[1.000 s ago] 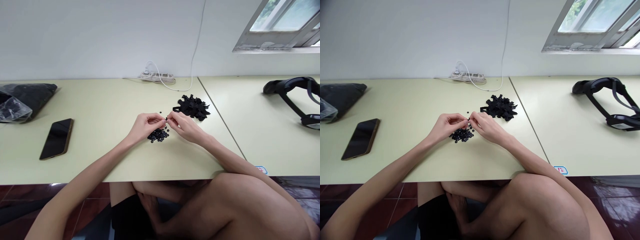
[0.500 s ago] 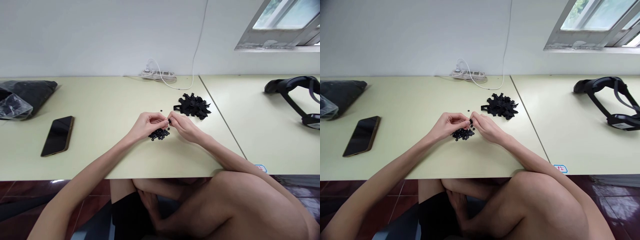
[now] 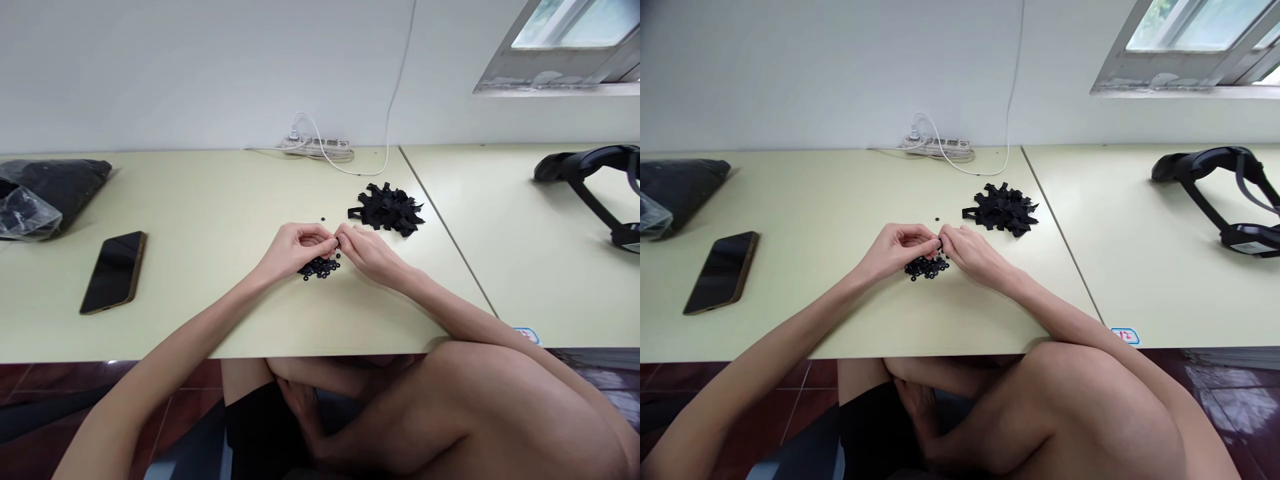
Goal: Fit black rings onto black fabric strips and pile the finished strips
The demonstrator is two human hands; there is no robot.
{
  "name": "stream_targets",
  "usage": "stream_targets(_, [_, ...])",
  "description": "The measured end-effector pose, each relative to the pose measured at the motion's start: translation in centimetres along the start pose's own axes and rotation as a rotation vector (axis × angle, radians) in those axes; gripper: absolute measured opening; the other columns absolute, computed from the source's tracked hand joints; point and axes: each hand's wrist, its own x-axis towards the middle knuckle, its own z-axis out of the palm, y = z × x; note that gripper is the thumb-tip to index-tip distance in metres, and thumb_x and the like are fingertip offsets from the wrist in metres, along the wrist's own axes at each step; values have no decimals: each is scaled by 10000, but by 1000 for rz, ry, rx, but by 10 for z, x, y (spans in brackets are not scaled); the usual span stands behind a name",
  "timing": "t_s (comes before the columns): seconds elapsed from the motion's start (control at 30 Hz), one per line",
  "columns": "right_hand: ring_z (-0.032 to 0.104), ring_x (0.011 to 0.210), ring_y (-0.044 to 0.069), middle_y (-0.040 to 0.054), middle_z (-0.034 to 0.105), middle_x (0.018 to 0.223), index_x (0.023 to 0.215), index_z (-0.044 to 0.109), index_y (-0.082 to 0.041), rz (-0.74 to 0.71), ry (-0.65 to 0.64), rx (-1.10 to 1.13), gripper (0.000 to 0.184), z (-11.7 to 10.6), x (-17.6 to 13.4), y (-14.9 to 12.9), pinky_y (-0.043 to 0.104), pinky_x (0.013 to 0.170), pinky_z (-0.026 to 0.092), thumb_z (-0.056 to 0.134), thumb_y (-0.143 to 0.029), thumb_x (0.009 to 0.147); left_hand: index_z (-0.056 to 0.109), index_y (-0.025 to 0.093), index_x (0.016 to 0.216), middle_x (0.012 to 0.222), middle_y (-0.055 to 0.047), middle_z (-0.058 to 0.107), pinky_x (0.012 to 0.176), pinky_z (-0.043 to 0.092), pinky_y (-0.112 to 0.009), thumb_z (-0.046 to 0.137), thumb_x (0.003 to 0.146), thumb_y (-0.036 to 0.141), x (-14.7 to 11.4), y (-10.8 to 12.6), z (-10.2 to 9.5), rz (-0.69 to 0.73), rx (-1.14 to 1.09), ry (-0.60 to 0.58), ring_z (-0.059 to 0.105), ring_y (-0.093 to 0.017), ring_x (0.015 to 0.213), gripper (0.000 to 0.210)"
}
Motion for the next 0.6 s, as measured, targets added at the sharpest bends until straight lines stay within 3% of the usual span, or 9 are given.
stream_targets(0.27, [567, 712, 189, 24, 673, 786, 930, 559, -270, 29, 32, 107, 549, 7, 1, 7, 352, 682, 484, 309, -667, 1215, 853, 163, 969, 901, -87, 818, 914, 636, -351, 882, 946, 499, 1, 6, -4, -22, -10, -32, 762, -199, 867, 338])
stream_targets(0.4, [524, 679, 184, 13, 620, 735, 877, 571, -267, 37, 80, 113, 576, 1, 3, 8, 358, 670, 460, 311, -649, 1222, 827, 162, 962, 902, -82, 806, 918, 623, -351, 877, 949, 529, 6, 5, -16, -40, 4, 17, 747, -194, 858, 370])
stream_targets(0.5, [579, 707, 187, 17, 696, 775, 878, 659, -253, 13, 51, 106, 490, -2, 3, 5, 356, 705, 476, 492, -585, 1196, 800, 172, 952, 882, -62, 774, 927, 603, -336, 881, 945, 521, 11, 4, -28, -18, 10, 128, 724, -185, 869, 358])
stream_targets(0.6, [704, 805, 203, 22, 812, 904, 1028, 781, -251, -41, -42, 125, 284, 1, 3, 2, 355, 778, 535, 642, -471, 1142, 792, 185, 962, 895, -55, 756, 940, 594, -343, 874, 943, 520, 13, 1, -35, -17, 11, 166, 712, -190, 887, 346])
